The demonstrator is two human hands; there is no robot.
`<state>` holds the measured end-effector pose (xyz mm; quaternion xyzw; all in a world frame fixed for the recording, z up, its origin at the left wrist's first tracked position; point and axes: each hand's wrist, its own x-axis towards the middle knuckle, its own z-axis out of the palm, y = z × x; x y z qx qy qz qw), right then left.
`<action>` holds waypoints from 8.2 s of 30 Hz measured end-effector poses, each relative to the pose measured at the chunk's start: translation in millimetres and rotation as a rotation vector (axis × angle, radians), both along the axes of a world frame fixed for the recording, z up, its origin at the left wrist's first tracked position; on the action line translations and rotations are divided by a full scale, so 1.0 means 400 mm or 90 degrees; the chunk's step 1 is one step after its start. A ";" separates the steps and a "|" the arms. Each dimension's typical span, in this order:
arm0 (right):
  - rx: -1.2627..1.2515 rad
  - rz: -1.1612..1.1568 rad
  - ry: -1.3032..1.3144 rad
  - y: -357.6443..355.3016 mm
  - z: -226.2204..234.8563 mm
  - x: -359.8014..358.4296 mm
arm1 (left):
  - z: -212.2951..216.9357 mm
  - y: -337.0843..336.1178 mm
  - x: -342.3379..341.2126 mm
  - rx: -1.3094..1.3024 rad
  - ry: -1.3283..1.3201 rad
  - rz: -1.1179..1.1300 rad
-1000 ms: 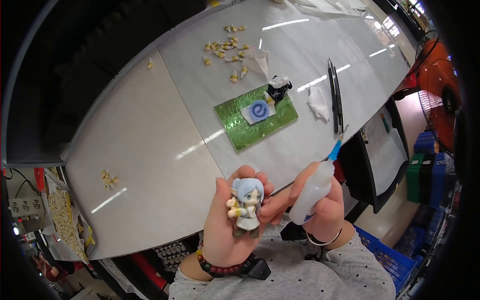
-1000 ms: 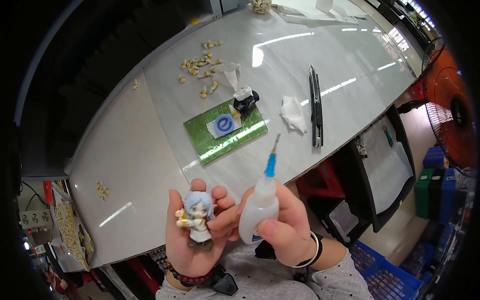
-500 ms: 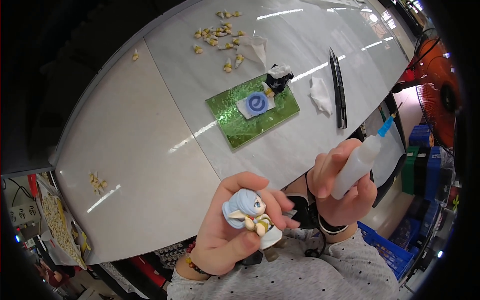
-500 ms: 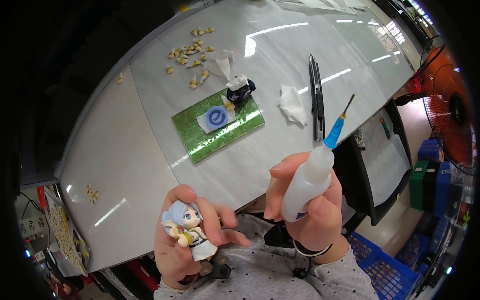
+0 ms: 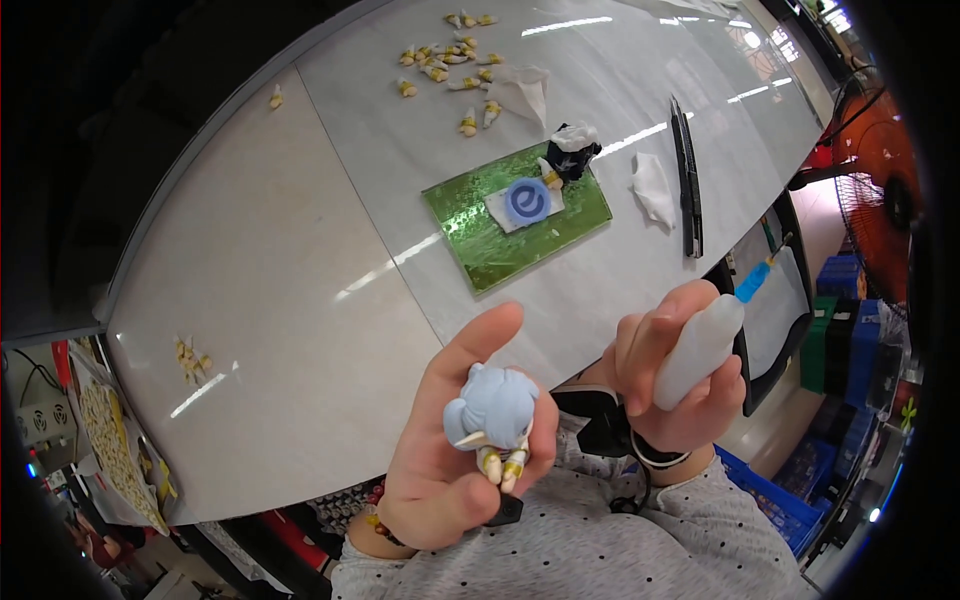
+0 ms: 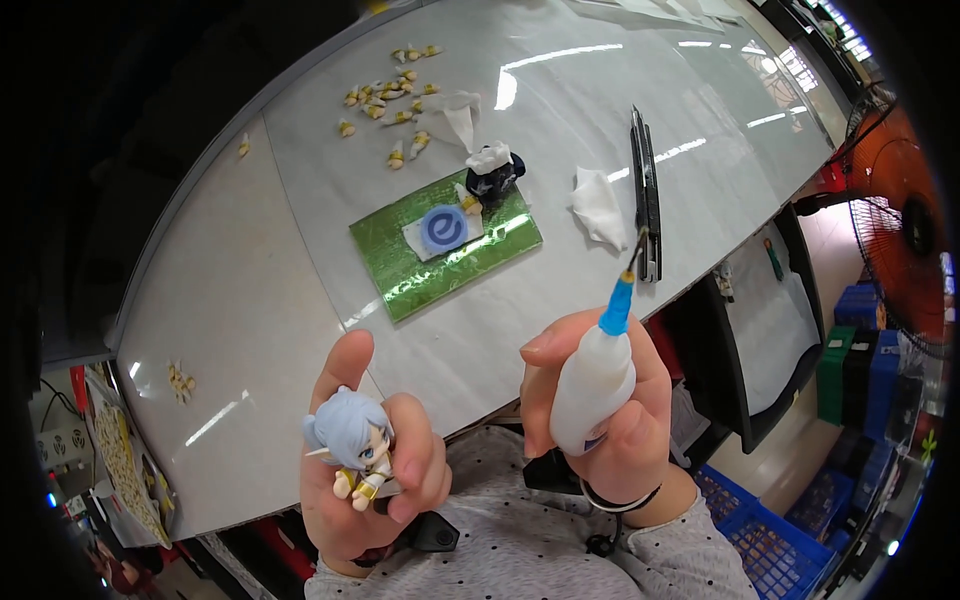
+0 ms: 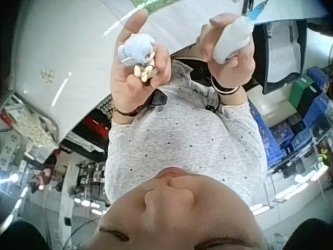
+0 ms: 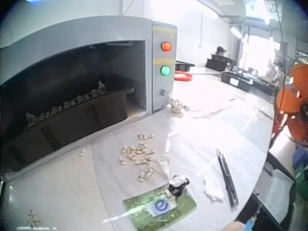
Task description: Carefully gluing small accessory parts onto miniature toy figurines using tweezers and glue.
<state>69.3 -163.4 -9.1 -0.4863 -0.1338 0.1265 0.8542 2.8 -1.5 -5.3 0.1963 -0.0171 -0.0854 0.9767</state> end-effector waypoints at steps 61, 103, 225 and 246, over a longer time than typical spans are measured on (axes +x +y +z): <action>-0.076 -0.245 -0.462 -0.015 0.023 -0.016 | 0.026 0.005 0.000 -0.146 0.123 -0.021; -0.477 -0.574 -0.518 -0.106 0.030 0.183 | 0.044 0.027 -0.009 -0.213 0.124 -0.100; -0.138 0.277 -0.211 0.006 0.129 0.049 | 0.026 0.026 -0.004 0.197 -0.111 -0.154; -0.186 0.383 -0.304 0.010 0.132 0.084 | 0.042 0.028 -0.003 0.151 0.070 -0.274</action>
